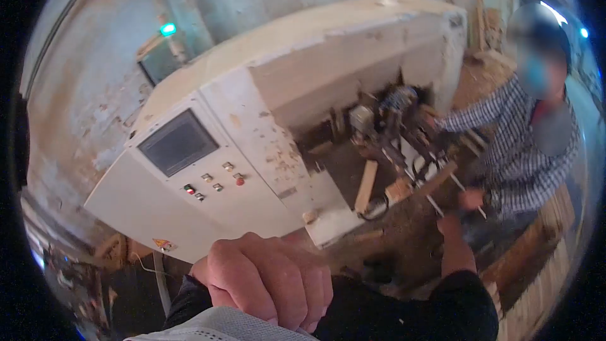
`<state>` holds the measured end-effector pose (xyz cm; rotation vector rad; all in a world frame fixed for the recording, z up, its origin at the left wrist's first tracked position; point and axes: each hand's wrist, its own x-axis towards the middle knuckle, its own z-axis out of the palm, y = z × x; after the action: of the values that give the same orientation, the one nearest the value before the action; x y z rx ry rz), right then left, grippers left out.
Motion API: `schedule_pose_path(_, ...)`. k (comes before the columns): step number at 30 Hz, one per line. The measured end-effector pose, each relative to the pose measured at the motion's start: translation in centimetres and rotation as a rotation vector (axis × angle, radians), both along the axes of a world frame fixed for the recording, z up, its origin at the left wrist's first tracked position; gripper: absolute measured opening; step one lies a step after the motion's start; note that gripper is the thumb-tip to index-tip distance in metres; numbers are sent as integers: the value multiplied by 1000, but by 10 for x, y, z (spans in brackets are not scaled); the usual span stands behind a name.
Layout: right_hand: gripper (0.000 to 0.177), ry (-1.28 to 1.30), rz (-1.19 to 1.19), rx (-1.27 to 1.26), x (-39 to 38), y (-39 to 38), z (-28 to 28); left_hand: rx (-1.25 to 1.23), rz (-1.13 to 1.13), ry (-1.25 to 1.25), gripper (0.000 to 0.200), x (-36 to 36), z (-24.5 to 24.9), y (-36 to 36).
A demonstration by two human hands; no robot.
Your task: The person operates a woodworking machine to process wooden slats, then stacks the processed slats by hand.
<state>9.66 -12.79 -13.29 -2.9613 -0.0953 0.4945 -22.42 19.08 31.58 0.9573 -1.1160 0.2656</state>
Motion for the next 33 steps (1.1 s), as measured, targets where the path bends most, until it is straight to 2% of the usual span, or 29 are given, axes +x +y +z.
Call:
schedule_pose_path(2,36,-2,-48,-22,8,-2,-16,-14,-30,22,18,11,-20,-9)
schedule_pose_path(5,41,-6,-139,53,-3,6,8,33,-49,2,17,26,-33,-8)
schedule_pose_path(7,44,-1,-82,73,-11,9,23,66,-81,18,17,28,-29,-15)
schedule_pose_path(9,46,40,-99,42,-4,6,15,-86,-94,350,17,25,-10,-33)
schedule_pose_path(10,46,60,-122,36,-4,6,17,-88,-116,371,17,33,-19,-32)
schedule_pose_path(12,47,128,-109,22,-1,10,22,7,-151,106,18,51,-39,-27)
schedule_pose_path(15,48,158,-140,14,4,10,18,-121,-164,209,20,53,-30,-38)
schedule_pose_path(18,48,161,-94,-29,-6,22,53,-129,-160,199,20,59,-31,-39)
schedule_pose_path(22,45,153,-120,-21,3,12,20,-45,-170,219,17,55,-48,-28)
schedule_pose_path(23,44,74,-187,7,1,13,15,-53,-164,223,17,56,-47,-29)
schedule_pose_path(24,42,-2,-246,32,-3,14,19,-63,-152,231,17,56,-46,-30)
schedule_pose_path(28,43,81,-200,41,-6,24,37,-115,-142,239,18,53,-48,-30)
schedule_pose_path(31,43,69,-162,13,-1,18,36,-38,-123,201,21,58,-44,-16)
schedule_pose_path(33,43,87,-152,29,-5,17,38,61,6,180,20,59,-38,3)
